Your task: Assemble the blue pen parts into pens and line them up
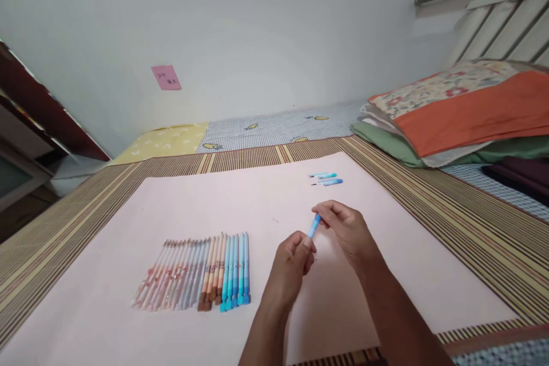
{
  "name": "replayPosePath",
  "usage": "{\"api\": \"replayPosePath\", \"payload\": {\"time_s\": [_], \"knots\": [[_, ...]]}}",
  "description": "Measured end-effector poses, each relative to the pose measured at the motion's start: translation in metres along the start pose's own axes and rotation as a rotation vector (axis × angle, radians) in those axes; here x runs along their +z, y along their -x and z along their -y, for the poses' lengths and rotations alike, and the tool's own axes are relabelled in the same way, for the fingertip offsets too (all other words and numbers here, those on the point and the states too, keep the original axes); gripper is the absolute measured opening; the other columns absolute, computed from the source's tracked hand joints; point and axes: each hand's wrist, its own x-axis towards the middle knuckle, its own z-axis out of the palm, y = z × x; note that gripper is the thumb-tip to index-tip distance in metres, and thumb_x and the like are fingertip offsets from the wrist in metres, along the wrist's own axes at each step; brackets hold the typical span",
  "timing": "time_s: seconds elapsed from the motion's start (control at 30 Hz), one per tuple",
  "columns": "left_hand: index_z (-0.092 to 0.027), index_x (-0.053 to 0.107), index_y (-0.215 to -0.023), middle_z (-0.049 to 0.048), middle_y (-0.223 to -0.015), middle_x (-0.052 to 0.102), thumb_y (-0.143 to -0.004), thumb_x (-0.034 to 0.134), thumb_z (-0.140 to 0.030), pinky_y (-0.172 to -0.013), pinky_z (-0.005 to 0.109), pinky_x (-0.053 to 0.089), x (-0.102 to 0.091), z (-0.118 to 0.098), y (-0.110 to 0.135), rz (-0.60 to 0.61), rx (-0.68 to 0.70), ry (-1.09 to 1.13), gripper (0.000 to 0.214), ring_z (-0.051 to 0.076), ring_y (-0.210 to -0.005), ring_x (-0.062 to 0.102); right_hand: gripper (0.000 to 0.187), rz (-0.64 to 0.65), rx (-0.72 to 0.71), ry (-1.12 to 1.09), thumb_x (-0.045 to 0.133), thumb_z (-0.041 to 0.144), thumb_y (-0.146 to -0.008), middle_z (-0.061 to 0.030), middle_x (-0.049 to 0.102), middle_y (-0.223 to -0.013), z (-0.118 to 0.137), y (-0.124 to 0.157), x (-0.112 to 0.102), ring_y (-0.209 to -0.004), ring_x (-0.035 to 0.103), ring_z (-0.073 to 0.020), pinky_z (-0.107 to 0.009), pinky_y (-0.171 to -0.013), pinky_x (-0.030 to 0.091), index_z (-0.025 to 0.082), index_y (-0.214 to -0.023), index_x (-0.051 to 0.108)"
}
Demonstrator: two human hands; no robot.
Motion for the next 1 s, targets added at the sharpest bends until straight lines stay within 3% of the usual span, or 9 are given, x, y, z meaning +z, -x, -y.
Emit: {"api": "replayPosePath", "payload": {"time_s": [0.1, 0.17, 0.37, 0.5, 0.67, 0.87, 1.0], "knots": [[-0.018, 0.053, -0.077, -0.007, -0.055, 0.038, -0.091, 0.056, -0.05, -0.051, 0.026, 0.015, -0.0004, -0.0029, 0.0009, 0.035, -0.027, 0.069, 0.035, 0.008, -0.05, 0.024, 0.037, 0.159, -0.016, -0.053, 0.065, 0.052, -0.087, -0.0077, 0.073, -0.096, -0.0024, -0.0013, -0.0078, -0.09, 0.063, -0.0219, -0.034, -0.082, 0.048, 0.022, -0.104, 0.077], [-0.017, 0.053, -0.076, -0.007, -0.056, 0.038, -0.09, 0.057, -0.05, -0.051, 0.026, 0.014, 0.0002, -0.0037, 0.0014, 0.051, -0.037, 0.093, 0.036, 0.007, -0.05, 0.023, 0.041, 0.185, -0.007, -0.126, 0.062, 0.055, -0.089, -0.0094, 0.073, -0.107, -0.0033, -0.0017, -0.0099, -0.098, 0.063, -0.0234, -0.035, -0.085, 0.048, 0.023, -0.112, 0.074], [-0.017, 0.052, -0.076, -0.0071, -0.055, 0.038, -0.089, 0.059, -0.052, -0.049, 0.026, 0.012, 0.0028, -0.0007, 0.001, 0.067, -0.039, 0.087, 0.037, 0.007, -0.048, 0.024, 0.031, 0.029, 0.026, -0.039, 0.078, 0.048, -0.076, -0.0006, 0.061, -0.067, -0.0003, -0.0004, -0.0034, -0.067, 0.053, -0.0159, -0.029, -0.066, 0.045, 0.02, -0.07, 0.067], [-0.017, 0.052, -0.076, -0.0075, -0.054, 0.038, -0.087, 0.061, -0.055, -0.048, 0.026, 0.01, 0.0028, 0.001, 0.0006, 0.109, -0.052, 0.18, 0.04, 0.006, -0.045, 0.022, 0.029, 0.129, -0.024, -0.104, 0.071, 0.047, -0.084, -0.0052, 0.069, -0.084, 0.0018, 0.0004, -0.0055, -0.084, 0.06, -0.0207, -0.034, -0.081, 0.049, 0.02, -0.092, 0.076], [-0.017, 0.053, -0.076, -0.0077, -0.052, 0.037, -0.086, 0.062, -0.055, -0.048, 0.026, 0.009, 0.0022, -0.0001, 0.0014, 0.133, -0.057, 0.225, 0.041, 0.005, -0.044, 0.021, 0.041, 0.209, 0.011, -0.282, 0.065, 0.053, -0.088, -0.0083, 0.072, -0.099, 0.0041, 0.0011, -0.0086, -0.096, 0.064, -0.0242, -0.04, -0.09, 0.049, 0.023, -0.114, 0.072], [-0.016, 0.053, -0.076, -0.0076, -0.053, 0.037, -0.087, 0.061, -0.053, -0.048, 0.026, 0.01, 0.0027, -0.0008, 0.0015, 0.095, -0.041, 0.152, 0.039, 0.005, -0.046, 0.022, 0.033, 0.054, 0.033, -0.037, 0.079, 0.05, -0.075, -0.0006, 0.062, -0.069, 0.0047, -0.0004, -0.0073, -0.071, 0.056, -0.0172, -0.032, -0.071, 0.048, 0.02, -0.07, 0.066], [-0.017, 0.052, -0.075, -0.0077, -0.052, 0.037, -0.085, 0.063, -0.056, -0.048, 0.026, 0.009, 0.0034, -0.0004, 0.0009, 0.108, -0.055, 0.205, 0.042, 0.005, -0.044, 0.022, 0.029, 0.097, -0.003, -0.073, 0.074, 0.049, -0.081, -0.0045, 0.069, -0.082, 0.0027, -0.0002, -0.0079, -0.084, 0.062, -0.0207, -0.034, -0.083, 0.049, 0.019, -0.083, 0.074]]}}
